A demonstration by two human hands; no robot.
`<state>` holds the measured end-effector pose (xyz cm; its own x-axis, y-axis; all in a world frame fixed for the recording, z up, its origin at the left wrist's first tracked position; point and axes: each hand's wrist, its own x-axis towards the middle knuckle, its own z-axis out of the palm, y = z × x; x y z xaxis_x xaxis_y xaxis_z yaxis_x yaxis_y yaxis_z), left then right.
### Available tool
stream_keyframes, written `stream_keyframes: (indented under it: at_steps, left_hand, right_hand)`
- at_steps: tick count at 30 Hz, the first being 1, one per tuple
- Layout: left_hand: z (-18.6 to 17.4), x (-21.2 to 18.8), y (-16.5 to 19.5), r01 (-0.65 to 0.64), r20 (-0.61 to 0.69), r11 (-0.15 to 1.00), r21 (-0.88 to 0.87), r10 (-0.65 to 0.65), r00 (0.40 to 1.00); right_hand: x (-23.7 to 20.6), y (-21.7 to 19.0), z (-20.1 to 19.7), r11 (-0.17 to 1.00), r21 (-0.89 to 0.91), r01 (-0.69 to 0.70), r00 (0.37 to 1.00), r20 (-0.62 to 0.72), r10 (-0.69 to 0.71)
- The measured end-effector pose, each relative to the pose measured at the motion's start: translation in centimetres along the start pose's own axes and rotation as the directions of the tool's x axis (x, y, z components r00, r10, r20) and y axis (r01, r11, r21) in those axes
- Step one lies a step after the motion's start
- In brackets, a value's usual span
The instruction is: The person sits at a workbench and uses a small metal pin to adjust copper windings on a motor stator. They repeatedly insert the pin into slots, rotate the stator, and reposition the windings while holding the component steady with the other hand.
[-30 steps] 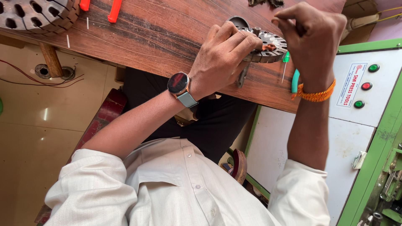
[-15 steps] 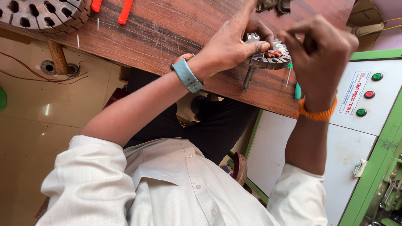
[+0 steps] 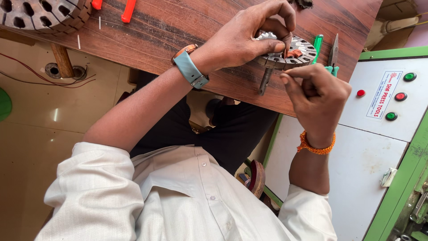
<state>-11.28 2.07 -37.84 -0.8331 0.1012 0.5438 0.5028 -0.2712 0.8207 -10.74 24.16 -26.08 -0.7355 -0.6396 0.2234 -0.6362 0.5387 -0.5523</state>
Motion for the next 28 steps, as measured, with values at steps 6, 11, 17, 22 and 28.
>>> stream_keyframes:
  at_steps: [6, 11, 17, 22, 28]
  left_hand:
    - [0.2, 0.3, -0.2, -0.013, -0.012, 1.0, 0.013, 0.013, 1.0]
    - [0.2, 0.5, 1.0, -0.01, -0.032, 0.999, 0.038, 0.011, 0.999]
    - [2.2, -2.0, 3.8, -0.056, -0.168, 0.787, 0.614, 0.2, 0.965]
    - [5.0, -2.2, 2.6, 0.057, -0.192, 0.498, 0.865, 0.224, 0.955]
    - [5.4, -3.3, 0.9, 0.069, -0.181, 0.448, 0.891, 0.211, 0.961]
  right_hand:
    - [-0.2, 0.9, -0.5, 0.996, 0.079, 0.037, 0.999, -0.028, -0.035]
    - [-1.1, 0.9, 1.6, 0.99, -0.05, 0.13, 0.991, 0.048, -0.128]
    - [-2.0, 3.6, 3.8, 0.941, -0.175, 0.29, 0.957, 0.052, -0.286]
    - [-3.1, 5.0, 1.9, 0.97, -0.105, 0.218, 0.975, -0.023, -0.222]
    - [-2.1, 2.7, -1.2, 0.991, -0.131, 0.037, 0.978, -0.2, -0.063]
